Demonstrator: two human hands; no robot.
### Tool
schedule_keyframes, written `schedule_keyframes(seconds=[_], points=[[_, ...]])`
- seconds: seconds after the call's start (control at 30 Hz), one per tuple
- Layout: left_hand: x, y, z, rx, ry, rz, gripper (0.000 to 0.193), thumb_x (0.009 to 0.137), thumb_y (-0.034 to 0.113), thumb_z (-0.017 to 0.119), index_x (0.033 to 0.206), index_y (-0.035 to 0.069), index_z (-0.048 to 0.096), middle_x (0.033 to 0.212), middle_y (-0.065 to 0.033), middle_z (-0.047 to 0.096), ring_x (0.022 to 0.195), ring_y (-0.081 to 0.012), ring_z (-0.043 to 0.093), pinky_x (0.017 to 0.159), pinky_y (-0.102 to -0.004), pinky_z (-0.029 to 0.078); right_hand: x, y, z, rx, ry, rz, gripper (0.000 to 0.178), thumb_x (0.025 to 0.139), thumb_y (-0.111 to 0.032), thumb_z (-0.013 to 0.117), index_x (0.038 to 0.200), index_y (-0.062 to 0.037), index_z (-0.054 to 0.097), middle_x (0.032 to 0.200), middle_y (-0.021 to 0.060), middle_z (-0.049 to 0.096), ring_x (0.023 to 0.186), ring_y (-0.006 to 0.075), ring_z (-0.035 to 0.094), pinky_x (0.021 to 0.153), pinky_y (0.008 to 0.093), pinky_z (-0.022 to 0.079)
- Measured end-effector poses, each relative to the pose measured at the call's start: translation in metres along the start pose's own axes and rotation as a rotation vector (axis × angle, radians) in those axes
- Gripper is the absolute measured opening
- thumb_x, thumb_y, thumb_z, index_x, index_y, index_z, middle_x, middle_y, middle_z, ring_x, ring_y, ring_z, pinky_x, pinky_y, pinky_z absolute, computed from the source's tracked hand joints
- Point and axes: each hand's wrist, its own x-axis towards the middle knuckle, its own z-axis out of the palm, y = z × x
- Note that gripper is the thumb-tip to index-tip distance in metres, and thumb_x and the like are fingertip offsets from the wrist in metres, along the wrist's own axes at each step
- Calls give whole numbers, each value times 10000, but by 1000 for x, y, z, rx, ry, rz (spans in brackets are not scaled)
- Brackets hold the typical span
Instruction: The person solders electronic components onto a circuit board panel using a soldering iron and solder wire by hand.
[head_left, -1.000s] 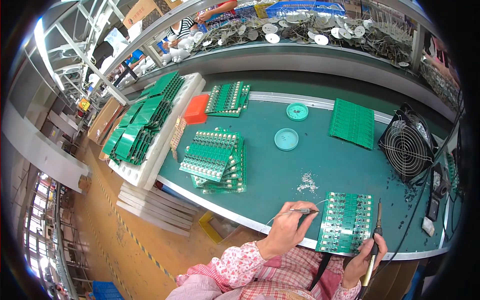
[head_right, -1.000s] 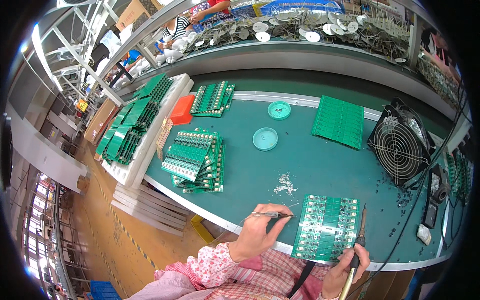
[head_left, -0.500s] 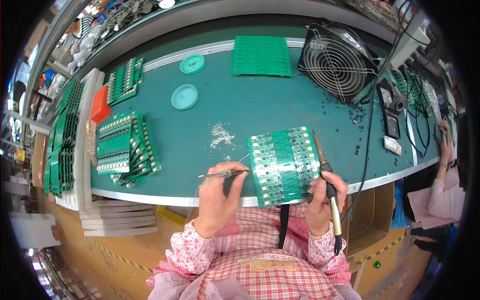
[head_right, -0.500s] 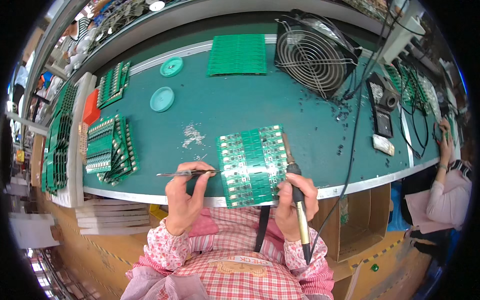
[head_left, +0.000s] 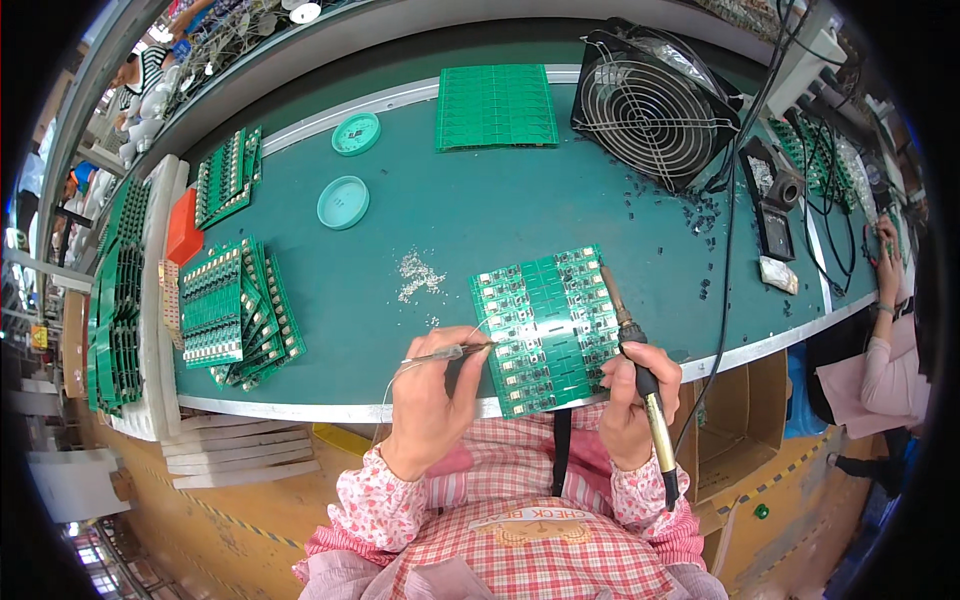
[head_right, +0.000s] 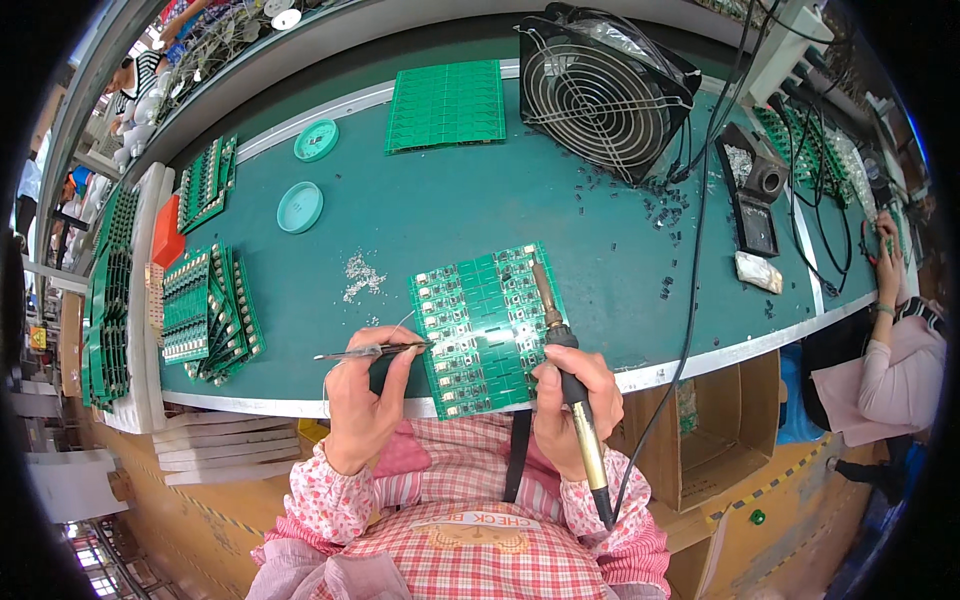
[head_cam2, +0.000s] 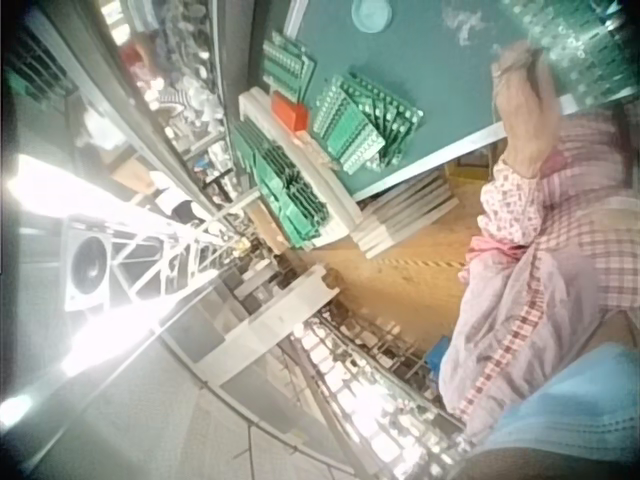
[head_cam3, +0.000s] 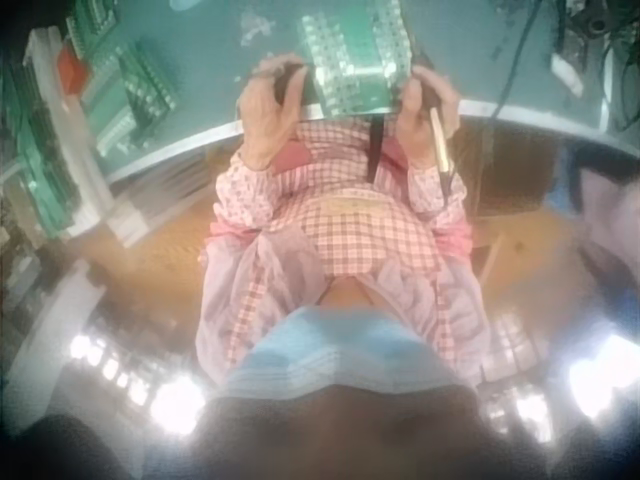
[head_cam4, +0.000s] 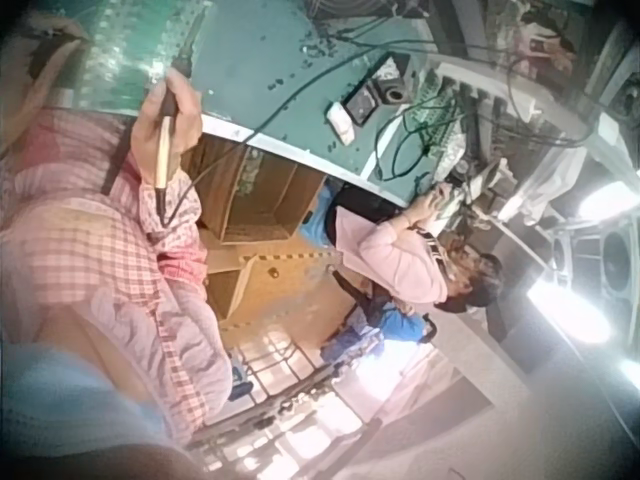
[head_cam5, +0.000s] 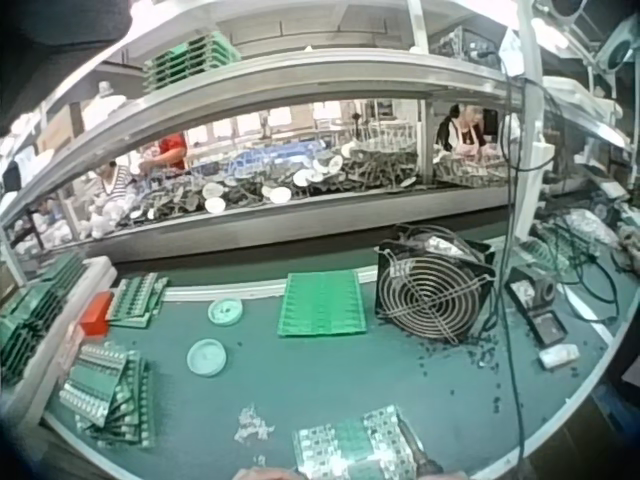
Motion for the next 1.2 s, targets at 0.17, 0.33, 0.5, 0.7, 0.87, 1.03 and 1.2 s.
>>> schedule_keyframes(seconds=[0.17, 0.33, 0.5, 0.7, 0.87, 1.03, 1.2], points=[[4, 1, 0, 57, 10, 62, 144, 865, -64, 656, 1000, -13, 650, 970, -121, 695, 847, -257, 675, 760, -328, 525, 1, 1, 0, -8, -9, -32, 201, 919, -61, 659, 1108, -29, 596, 738, 95, 684, 640, 194, 654, 583, 296, 503], [4, 1, 1, 41, 1, 34, 151, 852, -62, 665, 992, -7, 654, 957, -121, 699, 861, -265, 665, 777, -338, 515, 2, 1, 1, 2, -16, -47, 210, 916, -58, 664, 1112, -25, 597, 736, 96, 684, 638, 199, 660, 578, 298, 503], [3, 1, 1, 54, 12, 55, 152, 849, -62, 669, 989, -6, 653, 959, -119, 699, 852, -265, 664, 764, -334, 516, 3, 0, -1, -1, -39, -51, 212, 916, -62, 668, 1112, -22, 598, 735, 95, 685, 641, 202, 662, 587, 296, 507], [3, 0, 3, 63, 23, 73, 161, 846, -63, 671, 993, -1, 653, 960, -118, 698, 848, -265, 661, 758, -335, 515, 3, -4, -3, 51, -22, -4, 196, 926, -84, 667, 1102, -28, 602, 726, 89, 687, 646, 202, 665, 600, 287, 507], [3, 0, 3, 71, 30, 80, 171, 839, -66, 676, 993, 6, 653, 959, -119, 700, 852, -266, 660, 755, -336, 515, -1, -13, -9, 185, -105, 58, 180, 953, -133, 642, 1082, -24, 580, 696, 85, 686, 625, 174, 676, 581, 280, 516], [3, 1, 4, 64, 43, 83, 189, 836, -61, 684, 1008, 11, 651, 966, -115, 703, 858, -267, 660, 757, -342, 518, 1, -23, -6, 443, -145, 47, 223, 984, -196, 608, 1086, -9, 542, 693, 97, 694, 606, 159, 691, 560, 274, 543], [3, 0, 4, 69, 45, 93, 225, 816, -48, 709, 1019, 28, 651, 973, -104, 698, 850, -283, 648, 745, -352, 512, 5, -22, -1, 442, -204, -49, 195, 948, -145, 653, 1074, -23, 568, 712, 88, 722, 558, 173, 673, 521, 293, 523]])
